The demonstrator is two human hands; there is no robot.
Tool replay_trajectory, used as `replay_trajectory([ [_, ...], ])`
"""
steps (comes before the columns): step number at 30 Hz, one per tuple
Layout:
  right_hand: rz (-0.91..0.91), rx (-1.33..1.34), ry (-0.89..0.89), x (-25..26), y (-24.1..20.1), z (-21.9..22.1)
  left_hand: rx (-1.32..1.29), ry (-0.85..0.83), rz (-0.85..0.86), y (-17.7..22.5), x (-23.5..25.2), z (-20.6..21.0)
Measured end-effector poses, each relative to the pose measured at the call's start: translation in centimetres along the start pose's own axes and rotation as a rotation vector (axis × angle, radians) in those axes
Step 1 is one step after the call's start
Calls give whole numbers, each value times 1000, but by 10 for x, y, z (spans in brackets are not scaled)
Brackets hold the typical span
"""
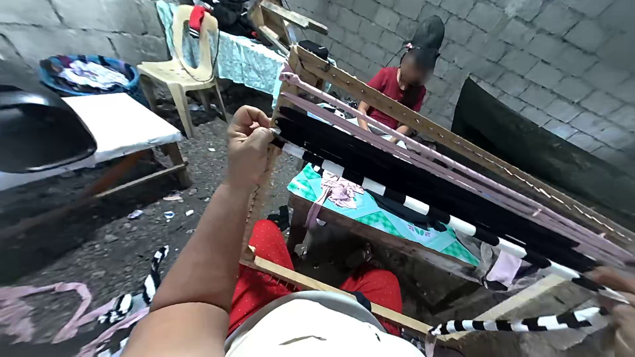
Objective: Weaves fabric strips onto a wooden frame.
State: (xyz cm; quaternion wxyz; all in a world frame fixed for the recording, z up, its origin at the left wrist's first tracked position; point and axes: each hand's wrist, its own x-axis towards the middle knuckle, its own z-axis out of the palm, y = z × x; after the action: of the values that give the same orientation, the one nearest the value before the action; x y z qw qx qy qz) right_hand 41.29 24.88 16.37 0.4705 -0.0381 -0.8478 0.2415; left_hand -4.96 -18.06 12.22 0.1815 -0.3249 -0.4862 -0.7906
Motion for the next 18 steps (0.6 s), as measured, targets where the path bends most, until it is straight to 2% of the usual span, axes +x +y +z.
replay_trajectory([
  [2,302,296,-5,-33,16,-14,-33,-23,-5,-4,2,-1],
  [3,429,351,51,-49,22,-19,-51,-32,-7,-6,2,-1],
  [5,636,346,187,-73,29,-27,-87,-58,-7,-9,3,0],
  [7,765,326,274,-93,37,-34,-90,-72,-8,-9,4,2],
  [10,869,342,358,-110,47,-34,-61,-74,-12,-7,3,6],
  [13,849,406,429,-119,64,-27,-53,-97,-32,-5,1,5],
  [15,844,412,436,-114,63,-22,-26,-95,-95,4,-2,6],
  [17,869,429,446,-100,51,-14,18,-30,-166,31,-8,24],
  [18,891,458,459,-91,45,-10,-23,-92,-153,32,-10,22],
])
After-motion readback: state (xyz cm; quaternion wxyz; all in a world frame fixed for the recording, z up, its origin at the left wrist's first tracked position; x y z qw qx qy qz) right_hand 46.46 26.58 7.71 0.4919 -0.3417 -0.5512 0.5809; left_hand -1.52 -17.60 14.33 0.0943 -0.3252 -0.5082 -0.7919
